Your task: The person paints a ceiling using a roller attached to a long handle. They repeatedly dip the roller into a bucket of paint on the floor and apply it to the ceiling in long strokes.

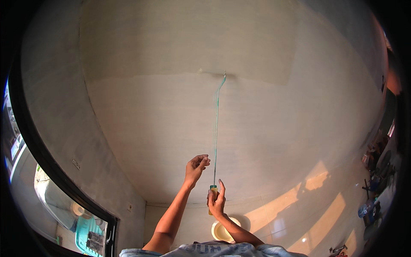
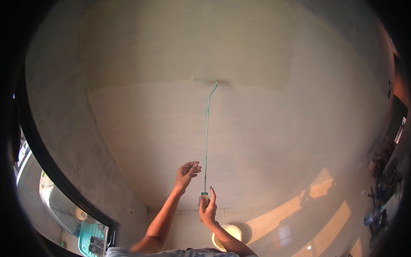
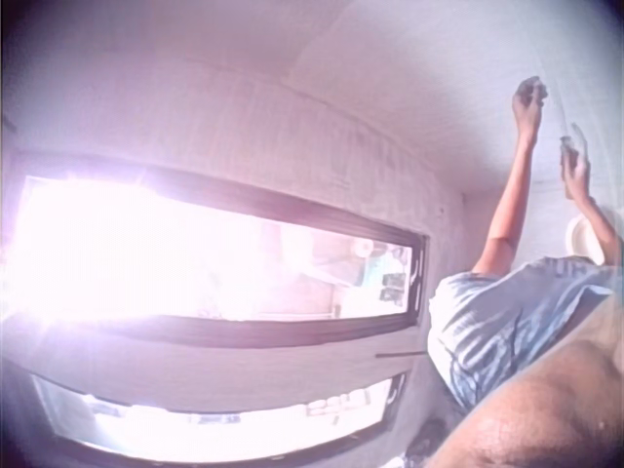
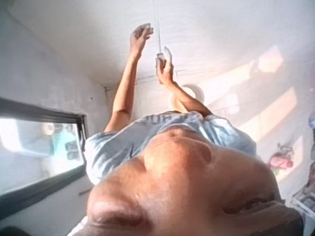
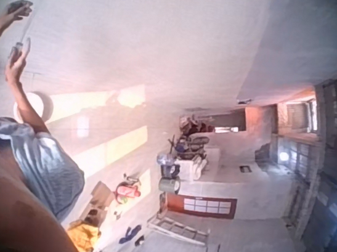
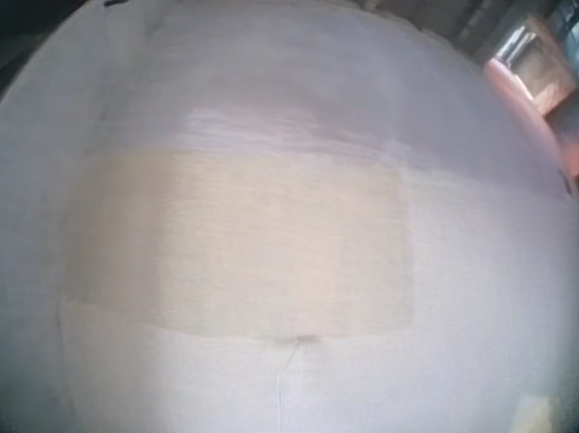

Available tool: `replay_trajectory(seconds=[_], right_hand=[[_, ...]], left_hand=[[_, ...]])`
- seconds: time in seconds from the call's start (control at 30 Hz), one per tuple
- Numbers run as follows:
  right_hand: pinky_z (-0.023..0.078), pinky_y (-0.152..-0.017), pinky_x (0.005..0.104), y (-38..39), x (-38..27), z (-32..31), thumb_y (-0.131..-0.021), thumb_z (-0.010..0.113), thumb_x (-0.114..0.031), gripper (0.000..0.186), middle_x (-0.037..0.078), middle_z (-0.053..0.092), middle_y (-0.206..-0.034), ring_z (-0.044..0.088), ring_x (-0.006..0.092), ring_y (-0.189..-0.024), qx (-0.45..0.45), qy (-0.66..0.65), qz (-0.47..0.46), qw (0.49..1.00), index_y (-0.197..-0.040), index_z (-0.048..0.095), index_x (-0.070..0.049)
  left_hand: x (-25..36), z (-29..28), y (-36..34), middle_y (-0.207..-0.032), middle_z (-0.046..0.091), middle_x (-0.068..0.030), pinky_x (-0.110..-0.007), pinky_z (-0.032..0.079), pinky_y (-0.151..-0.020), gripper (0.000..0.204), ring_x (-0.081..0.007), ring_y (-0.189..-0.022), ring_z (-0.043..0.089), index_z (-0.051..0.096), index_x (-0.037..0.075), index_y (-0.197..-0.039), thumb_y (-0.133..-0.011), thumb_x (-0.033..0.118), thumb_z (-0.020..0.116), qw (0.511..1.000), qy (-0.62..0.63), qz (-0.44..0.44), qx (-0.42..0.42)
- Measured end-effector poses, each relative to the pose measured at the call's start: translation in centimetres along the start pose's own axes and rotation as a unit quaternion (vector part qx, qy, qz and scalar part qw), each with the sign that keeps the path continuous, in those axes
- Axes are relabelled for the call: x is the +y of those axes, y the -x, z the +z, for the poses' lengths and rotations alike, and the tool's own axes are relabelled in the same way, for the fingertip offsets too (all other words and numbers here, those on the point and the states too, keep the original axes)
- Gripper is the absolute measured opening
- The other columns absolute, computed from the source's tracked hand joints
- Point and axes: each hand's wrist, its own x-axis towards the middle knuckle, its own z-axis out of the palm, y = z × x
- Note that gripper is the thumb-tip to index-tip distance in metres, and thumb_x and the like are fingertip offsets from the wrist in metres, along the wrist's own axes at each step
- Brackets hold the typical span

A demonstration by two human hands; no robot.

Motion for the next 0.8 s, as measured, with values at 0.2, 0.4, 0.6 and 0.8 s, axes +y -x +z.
replay_trajectory(seconds=[0.2,0.4,0.6,0.8], right_hand=[[0.043,-0.051,0.0263,-1.3,0.8,-1.2,-0.097,0.054,-0.007,0.060,0.002,0.054,-0.064,0.053,0.0105,-0.053,0.005,-0.002,0.020,1.000,-0.148,0.024,-0.004],[0.040,-0.041,0.0246,-1.8,0.4,-3.3,-0.100,0.046,-0.006,0.057,0.000,0.051,-0.062,0.047,0.0079,-0.046,-0.012,-0.040,0.028,0.999,-0.150,0.018,-0.007],[0.043,-0.042,0.0271,-8.7,-3.4,-4.3,-0.102,0.047,-0.013,0.057,0.002,0.054,-0.063,0.052,0.0108,-0.047,-0.001,-0.028,0.006,1.000,-0.150,0.018,-0.008],[0.043,-0.041,0.0277,-19.2,-10.6,-5.4,-0.103,0.050,-0.030,0.061,0.002,0.054,-0.062,0.052,0.0125,-0.046,0.015,-0.033,-0.052,0.998,-0.150,0.019,-0.008]], left_hand=[[-0.1,0.5,0.3,-0.109,0.069,-0.0136,-0.035,0.052,-0.091,0.043,-0.0212,-0.105,0.066,0.059,-0.002,-0.125,-0.098,0.031,0.061,1.000,0.007,-0.009,-0.026],[-0.1,3.6,1.4,-0.109,0.069,-0.0133,-0.035,0.051,-0.092,0.041,-0.0207,-0.106,0.065,0.058,-0.001,-0.126,-0.098,0.028,0.062,0.998,0.012,-0.011,-0.059],[1.8,5.6,0.9,-0.110,0.068,-0.0127,-0.034,0.051,-0.091,0.042,-0.0199,-0.105,0.064,0.055,-0.001,-0.129,-0.097,0.025,0.062,0.998,0.011,0.038,-0.047],[4.0,6.4,0.0,-0.116,0.066,-0.0108,-0.034,0.050,-0.091,0.042,-0.0181,-0.107,0.062,0.055,0.001,-0.129,-0.097,0.026,0.064,0.996,0.000,0.087,-0.034]])
